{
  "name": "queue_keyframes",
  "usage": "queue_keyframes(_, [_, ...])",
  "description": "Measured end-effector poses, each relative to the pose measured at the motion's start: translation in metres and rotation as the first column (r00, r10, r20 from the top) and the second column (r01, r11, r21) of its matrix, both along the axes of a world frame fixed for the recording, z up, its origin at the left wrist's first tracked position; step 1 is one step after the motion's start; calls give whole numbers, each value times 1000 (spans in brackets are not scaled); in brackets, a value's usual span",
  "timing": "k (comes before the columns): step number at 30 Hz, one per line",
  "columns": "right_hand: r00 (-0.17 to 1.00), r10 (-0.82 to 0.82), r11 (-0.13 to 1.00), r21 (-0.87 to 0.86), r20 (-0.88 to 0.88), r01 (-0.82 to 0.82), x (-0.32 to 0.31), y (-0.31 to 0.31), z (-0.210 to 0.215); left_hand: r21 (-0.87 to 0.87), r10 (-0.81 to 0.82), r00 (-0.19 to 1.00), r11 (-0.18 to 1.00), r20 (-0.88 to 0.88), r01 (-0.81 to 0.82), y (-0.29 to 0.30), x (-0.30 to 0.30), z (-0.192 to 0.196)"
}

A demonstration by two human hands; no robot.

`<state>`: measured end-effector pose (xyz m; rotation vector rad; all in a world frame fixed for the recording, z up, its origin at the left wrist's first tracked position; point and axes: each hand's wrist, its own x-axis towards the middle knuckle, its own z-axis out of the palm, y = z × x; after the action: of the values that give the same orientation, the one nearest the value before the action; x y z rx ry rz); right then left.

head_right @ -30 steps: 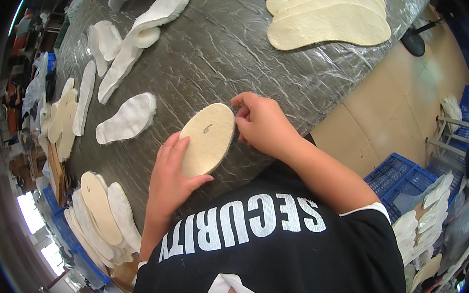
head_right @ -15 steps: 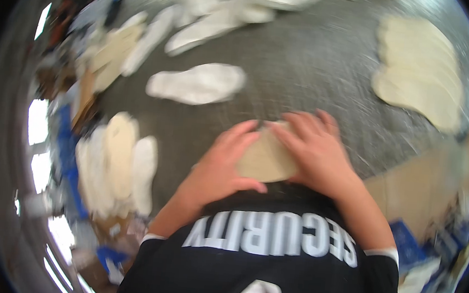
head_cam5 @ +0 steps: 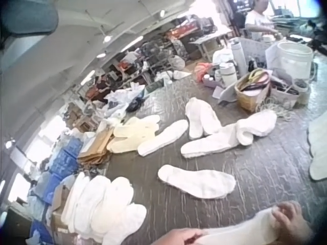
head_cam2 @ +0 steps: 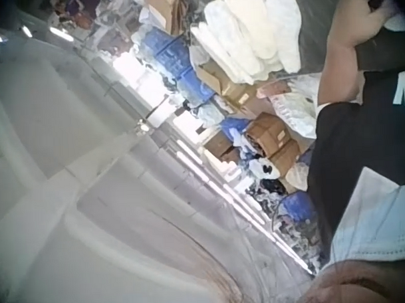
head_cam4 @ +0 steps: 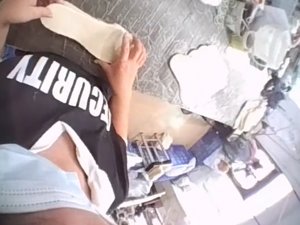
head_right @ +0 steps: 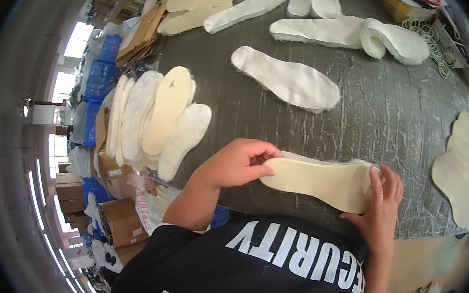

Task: Inspecting, stacking, and aligning soft material layers for shoe insoles at a factory workstation.

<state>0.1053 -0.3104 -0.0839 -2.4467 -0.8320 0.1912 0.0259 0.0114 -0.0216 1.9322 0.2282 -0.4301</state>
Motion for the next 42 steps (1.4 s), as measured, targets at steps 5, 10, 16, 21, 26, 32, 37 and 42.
queue_keyframes(5, [1000,10,999,50,26,-11,-5,-9,-4,-475,30,992,876,-123,-85,-3,-17,-5])
queue_keyframes(10, [998,-1,999,-38,-56,-1,-4,-5,7,-371,24,1000,928,9,-20,-3,-21,-1])
queue_keyframes(16, [989,148,989,9,-10,-148,3,3,6,-347,-86,977,926,194,150,-1,-32,10])
queue_keyframes(21, [992,124,992,-10,-1,-124,-3,1,4,-426,-97,986,893,135,146,-2,-30,8])
queue_keyframes(26, [994,110,993,-45,-12,-111,-1,2,11,-438,124,992,894,32,-98,2,-31,-8])
queue_keyframes(32, [996,75,991,-109,-45,-79,1,7,12,-292,256,964,929,71,-226,4,-21,-38])
queue_keyframes(37, [985,165,983,-67,-48,-168,10,31,42,-63,284,953,958,108,-279,2,-28,-33])
queue_keyframes(42, [870,374,896,369,-321,-249,18,88,36,-52,139,933,990,332,-129,-9,-12,-43])
